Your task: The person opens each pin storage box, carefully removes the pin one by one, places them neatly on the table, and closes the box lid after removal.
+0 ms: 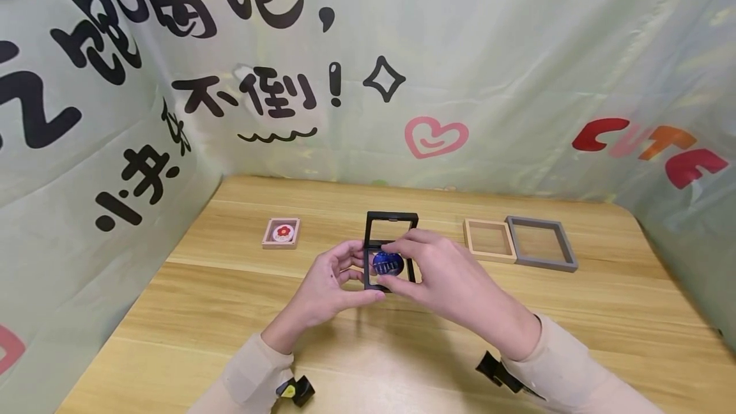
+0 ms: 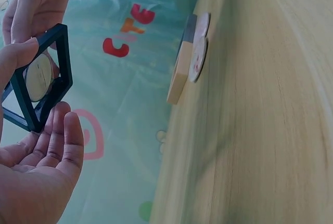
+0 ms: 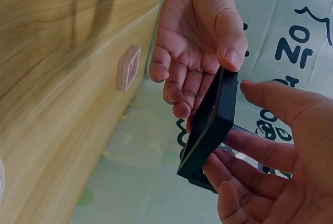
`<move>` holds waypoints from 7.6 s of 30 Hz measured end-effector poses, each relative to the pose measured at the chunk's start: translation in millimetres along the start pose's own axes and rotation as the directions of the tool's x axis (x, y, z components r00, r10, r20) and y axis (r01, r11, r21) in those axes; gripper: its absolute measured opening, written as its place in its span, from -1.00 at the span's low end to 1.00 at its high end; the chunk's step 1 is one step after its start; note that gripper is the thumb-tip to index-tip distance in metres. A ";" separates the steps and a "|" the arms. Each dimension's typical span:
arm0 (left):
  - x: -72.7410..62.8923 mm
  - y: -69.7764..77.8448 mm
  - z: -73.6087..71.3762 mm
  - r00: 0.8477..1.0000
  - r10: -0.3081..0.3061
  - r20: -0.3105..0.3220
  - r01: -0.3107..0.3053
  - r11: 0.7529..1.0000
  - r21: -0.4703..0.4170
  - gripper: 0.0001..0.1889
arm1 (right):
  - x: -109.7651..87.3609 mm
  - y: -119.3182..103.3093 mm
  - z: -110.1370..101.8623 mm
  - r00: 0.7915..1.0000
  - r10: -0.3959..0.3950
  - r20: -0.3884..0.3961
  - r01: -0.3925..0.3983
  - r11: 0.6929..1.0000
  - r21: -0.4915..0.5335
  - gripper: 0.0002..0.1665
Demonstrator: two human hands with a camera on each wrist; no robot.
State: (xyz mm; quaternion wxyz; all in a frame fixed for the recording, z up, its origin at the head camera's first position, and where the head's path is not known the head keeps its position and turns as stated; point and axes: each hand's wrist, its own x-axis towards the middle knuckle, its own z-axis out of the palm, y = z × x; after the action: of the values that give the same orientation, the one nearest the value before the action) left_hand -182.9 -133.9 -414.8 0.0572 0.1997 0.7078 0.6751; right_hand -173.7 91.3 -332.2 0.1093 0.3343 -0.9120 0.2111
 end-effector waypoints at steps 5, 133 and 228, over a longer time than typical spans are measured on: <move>-0.7 0.2 -0.7 1.000 0.010 0.005 -0.010 1.000 0.004 -0.30 | 2.0 -0.5 2.0 1.000 -0.028 -0.012 0.028 1.000 0.005 -0.59; 6.2 -8.8 -18.6 0.994 -0.048 -0.101 0.049 0.999 0.005 -0.23 | -17.4 73.6 82.2 0.937 0.235 0.259 -0.234 0.972 -0.033 -0.68; -0.2 -5.0 -6.8 0.994 -0.096 0.048 0.097 0.995 -0.035 -0.19 | -6.7 56.1 20.8 0.987 0.047 0.156 -0.112 0.889 0.443 -0.24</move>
State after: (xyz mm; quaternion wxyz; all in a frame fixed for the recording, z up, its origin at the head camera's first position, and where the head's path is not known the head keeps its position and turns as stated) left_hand -186.1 -140.4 -419.1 0.1097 0.1796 0.7024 0.6799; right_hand -206.7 124.2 -370.5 -0.0447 0.3268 -0.8566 0.3967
